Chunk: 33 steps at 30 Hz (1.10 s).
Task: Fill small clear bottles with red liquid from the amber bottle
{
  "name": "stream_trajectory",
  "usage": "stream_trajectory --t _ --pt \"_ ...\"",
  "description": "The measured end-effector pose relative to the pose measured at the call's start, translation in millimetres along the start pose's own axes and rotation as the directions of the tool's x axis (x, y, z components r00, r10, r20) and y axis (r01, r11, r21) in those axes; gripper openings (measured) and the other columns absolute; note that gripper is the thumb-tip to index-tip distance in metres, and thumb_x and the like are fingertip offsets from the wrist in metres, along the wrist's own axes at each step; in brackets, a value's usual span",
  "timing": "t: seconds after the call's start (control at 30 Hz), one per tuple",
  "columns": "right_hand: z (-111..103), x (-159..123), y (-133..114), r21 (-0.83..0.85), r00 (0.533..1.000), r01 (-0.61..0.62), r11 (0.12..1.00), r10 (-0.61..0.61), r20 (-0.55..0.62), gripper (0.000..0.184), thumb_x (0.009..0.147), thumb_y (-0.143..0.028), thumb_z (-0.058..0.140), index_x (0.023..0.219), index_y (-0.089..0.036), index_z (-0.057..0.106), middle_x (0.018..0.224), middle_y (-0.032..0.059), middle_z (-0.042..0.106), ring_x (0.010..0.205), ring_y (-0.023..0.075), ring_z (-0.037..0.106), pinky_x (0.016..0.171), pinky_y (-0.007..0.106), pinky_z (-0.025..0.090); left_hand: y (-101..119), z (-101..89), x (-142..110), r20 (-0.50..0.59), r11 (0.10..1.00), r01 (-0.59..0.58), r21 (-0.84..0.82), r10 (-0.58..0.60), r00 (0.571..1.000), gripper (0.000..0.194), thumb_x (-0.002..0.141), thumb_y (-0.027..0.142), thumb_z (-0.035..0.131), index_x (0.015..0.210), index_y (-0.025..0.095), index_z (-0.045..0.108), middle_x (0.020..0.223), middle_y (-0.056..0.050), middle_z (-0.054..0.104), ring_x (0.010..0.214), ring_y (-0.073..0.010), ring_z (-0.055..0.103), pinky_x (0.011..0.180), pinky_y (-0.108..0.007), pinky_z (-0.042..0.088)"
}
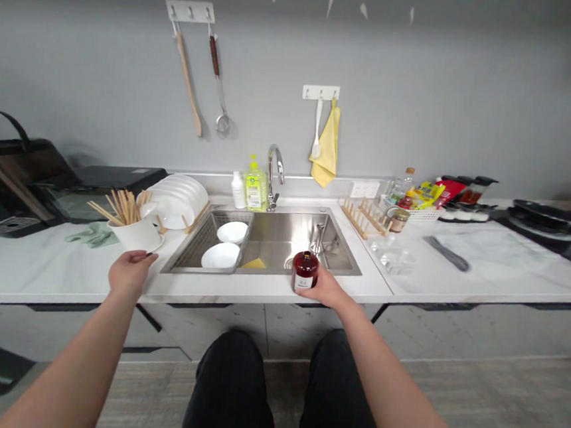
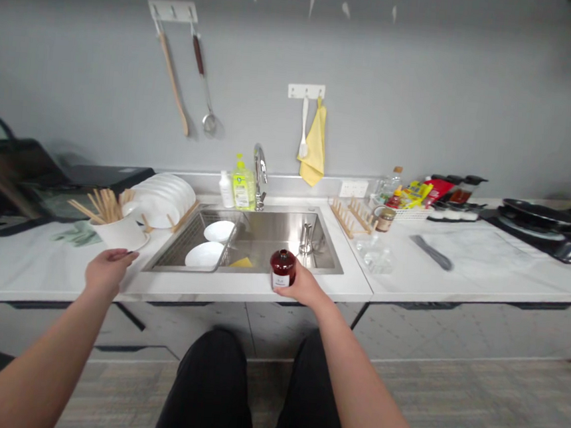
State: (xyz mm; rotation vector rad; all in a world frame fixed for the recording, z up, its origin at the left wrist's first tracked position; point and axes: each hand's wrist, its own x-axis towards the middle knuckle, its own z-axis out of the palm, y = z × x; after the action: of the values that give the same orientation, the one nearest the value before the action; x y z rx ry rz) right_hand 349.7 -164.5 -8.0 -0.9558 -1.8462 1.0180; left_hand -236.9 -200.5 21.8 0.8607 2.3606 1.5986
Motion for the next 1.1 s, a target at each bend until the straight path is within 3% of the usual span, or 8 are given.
stream_trajectory --t 0.13,0.3,0.57,0.87,1.1 --pt "-1.5 -0.4 -3.6 -0.007 0.999 -0.037 0.999 0.037 0.011 0.086 0.069 -0.032 0.102 0.147 -0.022 0.067 0.133 0.0108 0.085 0.122 0.0375 0.081 0.109 0.052 0.063 -21.8 -9.5 21.9 0.0 0.974 -0.048 0.223 0.049 0.999 0.039 0.08 0.043 0.086 0.112 0.021 0.078 0.095 -0.002 0.076 0.088 -0.0251 0.067 0.083 -0.034 0.05" --pt "-1.7 -0.2 -3.9 -0.024 1.0 -0.005 1.0 0.005 0.004 0.082 0.07 -0.035 0.102 0.144 -0.021 0.069 0.13 0.011 0.086 0.123 0.0374 0.08 0.113 0.053 0.061 -25.1 -12.9 31.5 0.038 0.946 -0.075 0.315 0.067 0.997 0.029 0.083 0.041 0.083 0.104 0.021 0.079 0.086 0.0 0.07 0.086 -0.0243 0.061 0.083 -0.033 0.045" --pt "-2.0 0.0 -0.9 -0.055 0.999 -0.032 0.998 0.033 0.004 0.087 0.071 -0.037 0.102 0.149 -0.02 0.067 0.127 0.0117 0.086 0.122 0.0386 0.081 0.112 0.053 0.061 -26.9 -4.6 23.4 0.057 0.895 -0.16 0.417 0.15 0.987 0.045 0.093 0.039 0.075 0.131 0.014 0.075 0.094 -0.003 0.072 0.094 -0.024 0.061 0.091 -0.033 0.042" --pt "-3.0 -1.5 -3.8 -0.069 1.0 -0.017 0.997 0.017 -0.004 0.093 0.071 -0.037 0.103 0.155 -0.02 0.064 0.135 0.0129 0.085 0.124 0.0385 0.081 0.112 0.053 0.062 -17.9 -2.5 11.6 0.123 0.817 -0.214 0.535 0.175 0.977 0.059 0.092 0.041 0.073 0.139 0.006 0.073 0.093 -0.008 0.074 0.093 -0.0274 0.061 0.089 -0.035 0.04" --pt "-2.5 -0.5 1.0 -0.043 1.0 0.008 0.999 -0.008 0.013 0.09 0.071 -0.039 0.104 0.15 -0.023 0.066 0.142 0.0122 0.082 0.129 0.038 0.079 0.118 0.055 0.058 -12.7 -3.7 6.1 0.134 0.788 -0.221 0.574 0.176 0.975 0.06 0.091 0.042 0.07 0.14 0.007 0.074 0.099 -0.011 0.076 0.095 -0.0298 0.065 0.087 -0.035 0.041"
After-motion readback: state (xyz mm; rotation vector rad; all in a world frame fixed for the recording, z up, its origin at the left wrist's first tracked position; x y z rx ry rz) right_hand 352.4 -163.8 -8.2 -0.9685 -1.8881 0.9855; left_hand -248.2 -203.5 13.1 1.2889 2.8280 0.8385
